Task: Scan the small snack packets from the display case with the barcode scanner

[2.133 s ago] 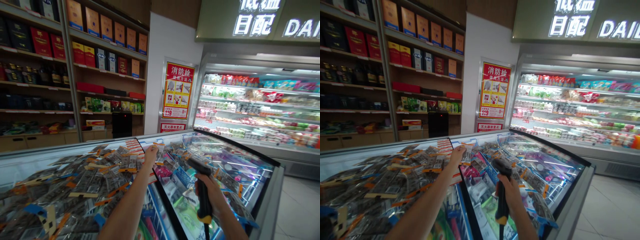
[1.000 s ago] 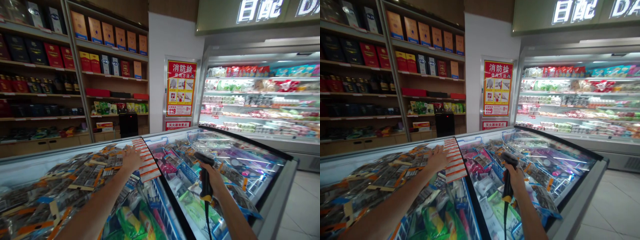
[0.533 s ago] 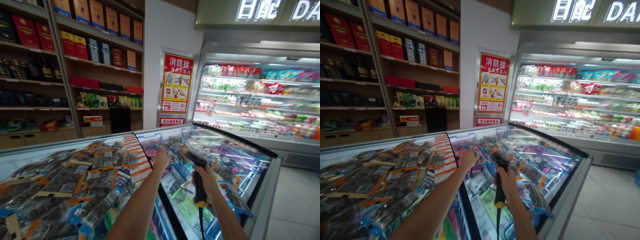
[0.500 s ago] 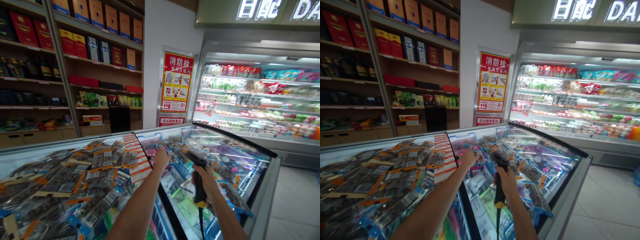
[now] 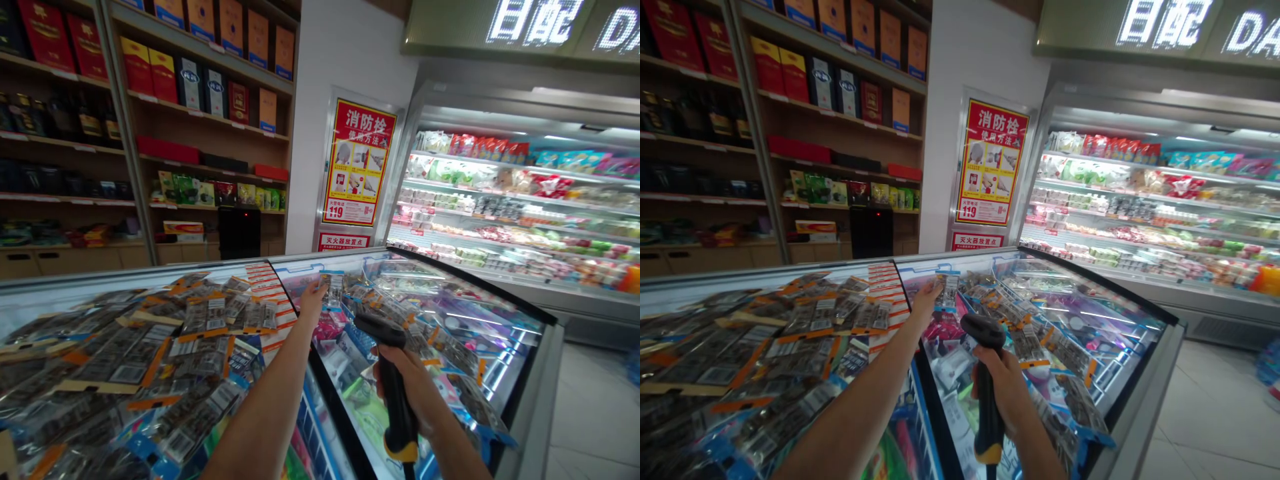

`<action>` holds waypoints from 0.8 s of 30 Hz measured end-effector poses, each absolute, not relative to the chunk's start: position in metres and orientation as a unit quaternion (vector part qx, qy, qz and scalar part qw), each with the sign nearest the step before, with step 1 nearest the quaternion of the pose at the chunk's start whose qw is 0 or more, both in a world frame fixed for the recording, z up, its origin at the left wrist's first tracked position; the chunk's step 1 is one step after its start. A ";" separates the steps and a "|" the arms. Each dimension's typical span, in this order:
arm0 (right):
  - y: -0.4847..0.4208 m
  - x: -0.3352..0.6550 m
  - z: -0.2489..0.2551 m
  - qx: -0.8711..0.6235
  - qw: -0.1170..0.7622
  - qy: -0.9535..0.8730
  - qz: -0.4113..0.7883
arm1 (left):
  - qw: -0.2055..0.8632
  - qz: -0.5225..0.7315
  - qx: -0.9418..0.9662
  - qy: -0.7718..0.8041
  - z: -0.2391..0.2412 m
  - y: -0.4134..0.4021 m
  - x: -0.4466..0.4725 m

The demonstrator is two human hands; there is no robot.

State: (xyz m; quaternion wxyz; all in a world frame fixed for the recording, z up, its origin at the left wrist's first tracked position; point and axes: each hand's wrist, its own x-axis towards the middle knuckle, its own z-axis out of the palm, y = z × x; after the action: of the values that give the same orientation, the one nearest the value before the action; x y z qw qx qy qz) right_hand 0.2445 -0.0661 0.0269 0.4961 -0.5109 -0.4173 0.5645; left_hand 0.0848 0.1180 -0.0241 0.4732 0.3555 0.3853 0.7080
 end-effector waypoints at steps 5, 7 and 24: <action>-0.069 0.245 0.025 -0.510 0.507 -0.398 0.570 | 0.480 0.717 0.337 0.376 -0.021 0.117 0.086; -0.070 0.246 0.025 -0.505 0.513 -0.390 0.574 | 0.481 0.721 0.330 0.374 -0.020 0.116 0.086; -0.081 0.238 0.025 -0.503 0.501 -0.414 0.569 | 0.476 0.746 0.313 0.345 -0.021 0.120 0.087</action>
State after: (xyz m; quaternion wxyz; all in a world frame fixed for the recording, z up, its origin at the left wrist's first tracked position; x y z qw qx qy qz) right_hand 0.2383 -0.0811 0.0245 0.5013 -0.5028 -0.4143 0.5695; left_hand 0.0871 0.1202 -0.0213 0.4758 0.3127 0.3455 0.7460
